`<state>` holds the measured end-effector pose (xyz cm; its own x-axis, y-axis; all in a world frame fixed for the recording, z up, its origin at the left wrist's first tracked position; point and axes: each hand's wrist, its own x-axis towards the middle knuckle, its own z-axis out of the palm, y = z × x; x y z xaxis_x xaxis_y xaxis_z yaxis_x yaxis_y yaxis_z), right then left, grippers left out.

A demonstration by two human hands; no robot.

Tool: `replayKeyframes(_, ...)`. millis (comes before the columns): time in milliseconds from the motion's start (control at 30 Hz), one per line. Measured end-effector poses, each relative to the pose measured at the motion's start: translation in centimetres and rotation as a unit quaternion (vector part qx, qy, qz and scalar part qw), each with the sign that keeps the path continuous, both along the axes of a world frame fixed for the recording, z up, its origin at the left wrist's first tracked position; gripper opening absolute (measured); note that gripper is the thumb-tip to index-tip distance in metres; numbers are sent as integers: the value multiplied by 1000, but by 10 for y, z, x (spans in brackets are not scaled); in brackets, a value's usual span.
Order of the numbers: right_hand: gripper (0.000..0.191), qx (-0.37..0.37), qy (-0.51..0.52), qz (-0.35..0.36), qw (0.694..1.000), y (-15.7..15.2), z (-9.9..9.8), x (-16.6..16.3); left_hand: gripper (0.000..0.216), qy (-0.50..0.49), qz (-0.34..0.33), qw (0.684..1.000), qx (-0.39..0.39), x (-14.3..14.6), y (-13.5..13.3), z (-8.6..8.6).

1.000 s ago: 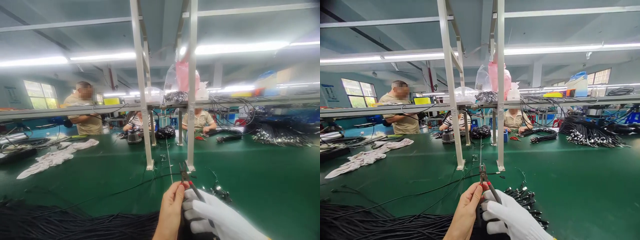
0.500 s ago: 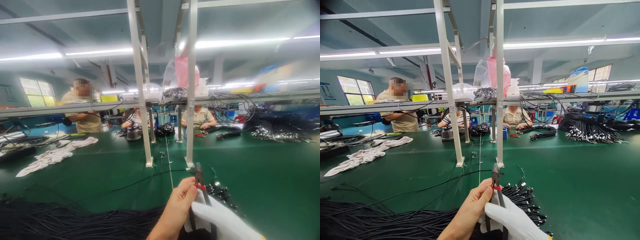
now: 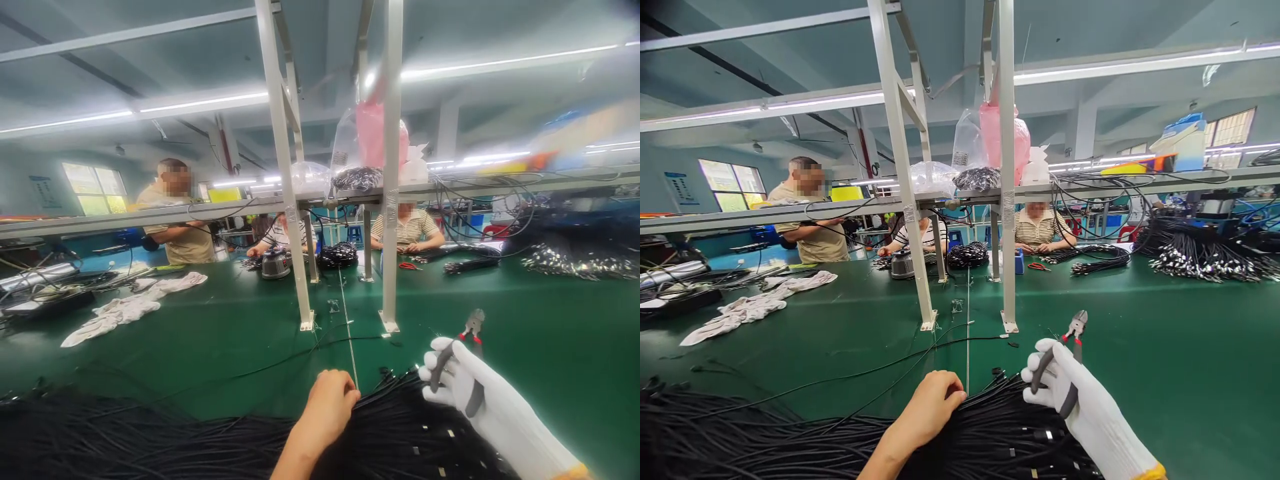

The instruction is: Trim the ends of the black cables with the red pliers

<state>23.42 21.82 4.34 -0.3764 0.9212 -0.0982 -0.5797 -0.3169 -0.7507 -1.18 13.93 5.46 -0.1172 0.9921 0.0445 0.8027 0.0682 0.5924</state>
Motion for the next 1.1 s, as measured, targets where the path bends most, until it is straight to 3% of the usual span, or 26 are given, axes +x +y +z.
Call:
replayKeyframes(167, 35, 14, -17, -40, 999, 4, -15, 3, 13, 0, 13, 1000, -20, 6, 8, -6)
replayKeyframes(400, 36, 27, -89, -120, 988, -14, -3, -7, 21, -89, -26, 995, 32, 0, 3, 10)
replayKeyframes(567, 38, 43, -155, -37, 986, -23, 3, -23, 20, -138, -39, 984, 106, -3, -6, 21)
replayKeyframes(667, 39, 26, -164, 33, 986, -25, 12, -31, 23, -102, -45, 984, 135, -3, -8, 22)
replayKeyframes(800, 35, -22, -163, 52, 985, -28, 22, -40, 25, -50, -58, 986, 151, -3, -10, 19)
replayKeyframes(933, 26, 45, -165, 74, 983, -29, 20, -46, 21, -22, 30, 974, 223, 10, -14, 16)
replayKeyframes(1000, 28, 84, -139, 63, 985, -28, 14, -49, 15, -69, 79, 961, 256, 24, -16, 10)
replayKeyframes(1100, 37, 104, -130, 24, 986, -27, 1, -54, 27, -291, 55, 943, 152, 48, -12, -5)
